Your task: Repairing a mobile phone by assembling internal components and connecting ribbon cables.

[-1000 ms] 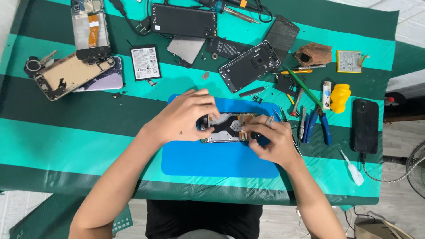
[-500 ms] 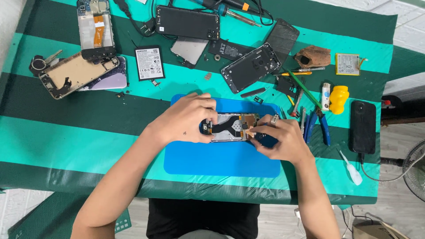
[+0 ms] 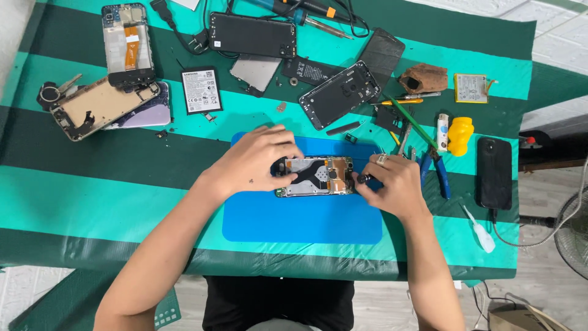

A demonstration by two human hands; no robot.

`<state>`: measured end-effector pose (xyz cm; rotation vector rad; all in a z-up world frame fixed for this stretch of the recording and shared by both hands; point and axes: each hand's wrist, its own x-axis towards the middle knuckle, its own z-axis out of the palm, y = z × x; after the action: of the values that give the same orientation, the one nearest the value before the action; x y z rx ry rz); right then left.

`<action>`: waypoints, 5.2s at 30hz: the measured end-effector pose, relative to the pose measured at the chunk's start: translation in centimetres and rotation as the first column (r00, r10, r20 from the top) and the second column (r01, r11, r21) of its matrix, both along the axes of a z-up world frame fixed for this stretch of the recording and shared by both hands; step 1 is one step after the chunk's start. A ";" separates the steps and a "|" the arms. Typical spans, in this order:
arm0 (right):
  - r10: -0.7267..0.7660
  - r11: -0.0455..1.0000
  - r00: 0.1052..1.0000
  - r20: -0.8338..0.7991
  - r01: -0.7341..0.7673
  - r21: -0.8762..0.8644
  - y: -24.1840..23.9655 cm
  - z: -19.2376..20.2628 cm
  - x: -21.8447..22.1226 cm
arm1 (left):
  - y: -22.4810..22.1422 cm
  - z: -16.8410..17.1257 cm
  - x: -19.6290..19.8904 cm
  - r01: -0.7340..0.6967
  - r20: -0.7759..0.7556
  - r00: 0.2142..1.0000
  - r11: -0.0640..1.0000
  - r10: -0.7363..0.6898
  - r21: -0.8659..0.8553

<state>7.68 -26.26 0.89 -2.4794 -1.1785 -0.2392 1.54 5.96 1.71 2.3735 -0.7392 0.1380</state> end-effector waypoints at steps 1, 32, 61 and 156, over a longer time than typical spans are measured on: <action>-0.005 1.000 1.000 -0.002 0.005 0.000 0.1 0.1 0.0 | -0.4 -0.1 0.0 0.005 -0.002 1.000 1.000 -0.005 0.000; -0.007 1.000 0.999 0.048 0.009 -0.029 0.6 0.5 -0.3 | -4.8 -1.2 -1.8 0.064 0.366 0.926 0.994 -0.092 0.087; -0.044 0.896 0.997 -0.070 0.070 0.438 1.2 0.8 -0.1 | -6.7 -4.4 -0.1 -0.275 0.431 0.856 0.958 0.285 -0.086; -0.101 0.750 0.994 -0.037 0.100 0.654 2.0 -7.0 2.2 | 1.1 3.5 -1.8 -0.083 -0.431 0.901 0.995 0.056 -0.045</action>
<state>9.89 -24.29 -6.13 -1.9041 -0.7684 -0.5779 -0.29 7.10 5.24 2.2550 -0.4296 -0.3215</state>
